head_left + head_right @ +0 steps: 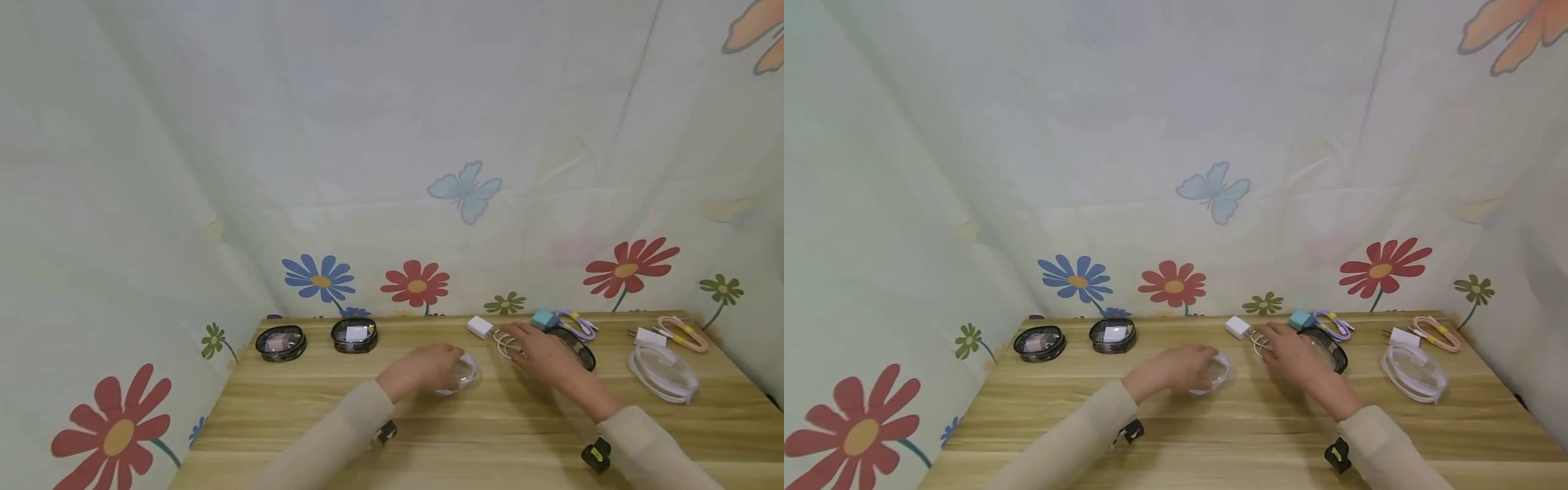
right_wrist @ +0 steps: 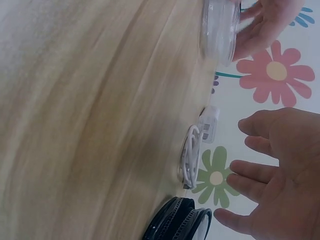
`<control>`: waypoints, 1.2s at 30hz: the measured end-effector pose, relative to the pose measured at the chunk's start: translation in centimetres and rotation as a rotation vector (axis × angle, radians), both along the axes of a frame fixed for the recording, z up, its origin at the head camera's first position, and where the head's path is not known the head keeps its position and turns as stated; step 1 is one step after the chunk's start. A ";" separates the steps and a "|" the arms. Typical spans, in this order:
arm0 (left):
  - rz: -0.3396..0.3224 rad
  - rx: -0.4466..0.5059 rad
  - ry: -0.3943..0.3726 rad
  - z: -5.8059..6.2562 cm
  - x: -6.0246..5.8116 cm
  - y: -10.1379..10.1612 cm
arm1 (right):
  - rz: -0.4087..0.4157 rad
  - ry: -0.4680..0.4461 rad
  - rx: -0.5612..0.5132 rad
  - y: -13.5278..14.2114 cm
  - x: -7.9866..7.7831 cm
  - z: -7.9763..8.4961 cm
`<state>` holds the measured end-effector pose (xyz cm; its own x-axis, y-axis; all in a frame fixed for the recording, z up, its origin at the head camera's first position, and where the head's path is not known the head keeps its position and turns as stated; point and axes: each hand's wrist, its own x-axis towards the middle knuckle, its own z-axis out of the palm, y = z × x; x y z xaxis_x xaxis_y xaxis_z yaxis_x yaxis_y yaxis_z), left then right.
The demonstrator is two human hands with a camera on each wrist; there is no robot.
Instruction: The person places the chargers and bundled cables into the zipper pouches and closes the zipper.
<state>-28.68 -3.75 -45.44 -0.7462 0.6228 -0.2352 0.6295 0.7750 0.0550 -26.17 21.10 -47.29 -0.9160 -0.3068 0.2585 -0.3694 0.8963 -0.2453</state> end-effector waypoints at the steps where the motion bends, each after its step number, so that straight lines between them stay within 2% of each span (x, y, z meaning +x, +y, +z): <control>1: -0.037 -0.017 -0.004 0.2 -0.1 0.0 | 0.001 0.006 -0.003 0.0 0.1 0.0; 5: -0.173 -0.095 -0.009 0.9 -0.3 -0.3 | 0.014 0.048 0.009 -0.1 0.3 -0.4; 8: -0.220 -0.092 -0.009 0.9 -0.3 -0.6 | 0.036 0.093 0.023 -0.2 0.3 -0.8; 11: -0.166 -0.031 0.022 0.4 -0.1 -0.8 | 0.061 0.143 0.017 -0.3 0.2 -1.2; 14: -0.002 0.045 0.061 -0.2 0.2 -0.6 | 0.076 0.167 -0.005 -0.2 0.0 -1.5; 17: 0.128 0.066 0.109 -0.9 0.5 -0.3 | 0.086 0.167 -0.014 -0.2 -0.1 -1.5; 20: 0.192 0.071 0.140 -1.5 0.8 0.4 | 0.092 0.160 -0.021 -0.4 0.0 -1.3; 22: 0.204 0.080 0.154 -1.8 1.1 0.8 | 0.102 0.158 -0.030 -0.5 0.0 -1.2; 25: 0.180 0.100 0.152 -2.1 1.1 1.1 | 0.114 0.169 -0.045 -0.8 0.1 -1.5; 30: 0.107 0.116 0.072 -1.9 0.3 0.8 | 0.171 0.218 -0.025 -1.2 0.2 -2.4; 32: 0.100 0.146 0.029 -1.6 0.0 0.6 | 0.199 0.212 -0.011 -1.4 0.3 -2.5; 36: 0.102 0.277 -0.024 -1.2 -0.6 0.1 | 0.255 0.189 0.009 -1.9 0.4 -3.0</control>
<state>-29.24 -3.62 -46.68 -0.8042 0.5882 -0.0852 0.5455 0.7875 0.2869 -25.79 19.21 -50.32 -0.7455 -0.5231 0.4129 -0.6204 0.7711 -0.1433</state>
